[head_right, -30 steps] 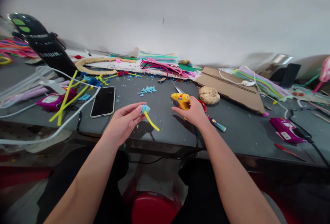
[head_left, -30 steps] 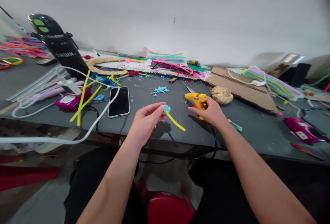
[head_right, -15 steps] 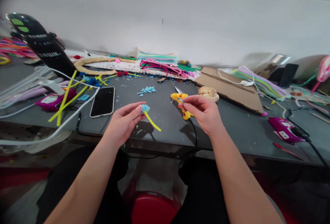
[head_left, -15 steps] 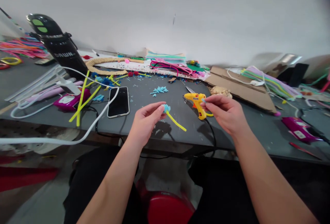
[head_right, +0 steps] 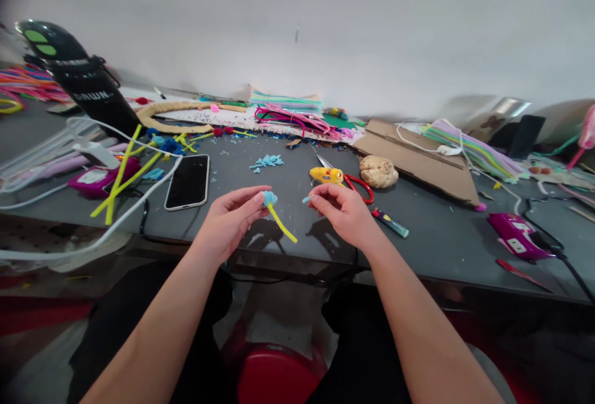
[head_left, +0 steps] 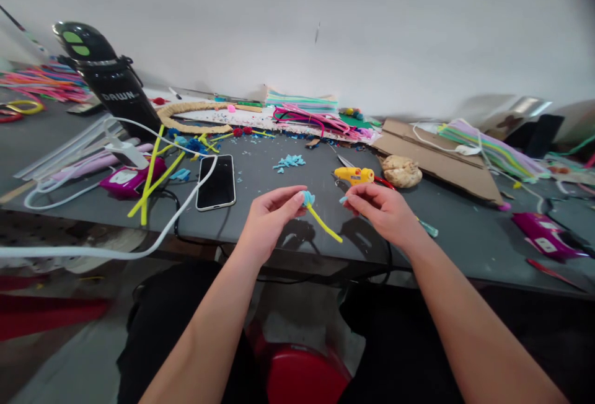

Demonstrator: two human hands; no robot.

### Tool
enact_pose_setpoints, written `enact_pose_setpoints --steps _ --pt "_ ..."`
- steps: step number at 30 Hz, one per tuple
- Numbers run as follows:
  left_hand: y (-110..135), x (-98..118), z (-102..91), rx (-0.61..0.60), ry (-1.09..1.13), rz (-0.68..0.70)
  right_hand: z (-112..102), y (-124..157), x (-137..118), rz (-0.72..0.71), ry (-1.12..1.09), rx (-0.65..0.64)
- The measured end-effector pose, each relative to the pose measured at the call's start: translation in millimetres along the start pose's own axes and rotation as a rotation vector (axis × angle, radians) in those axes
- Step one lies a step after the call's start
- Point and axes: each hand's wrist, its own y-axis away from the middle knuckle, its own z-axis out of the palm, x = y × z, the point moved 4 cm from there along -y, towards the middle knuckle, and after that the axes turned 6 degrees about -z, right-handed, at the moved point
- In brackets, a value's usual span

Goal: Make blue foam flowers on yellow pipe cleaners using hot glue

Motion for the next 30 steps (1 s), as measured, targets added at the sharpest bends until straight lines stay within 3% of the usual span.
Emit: enact_pose_setpoints --steps 10,22,30 --pt "0.2 -6.9 5.6 -0.103 -0.056 -0.094 15.1 4.0 -11.6 -0.045 0.001 -0.139" --pt "6.5 -8.5 17.1 -0.295 -0.04 -0.246 26.0 11.0 -40.6 -0.316 0.136 -0.183" --pt "7.4 -10.2 17.9 -0.326 -0.019 -0.249 28.9 13.3 -42.5 -0.322 0.162 -0.235"
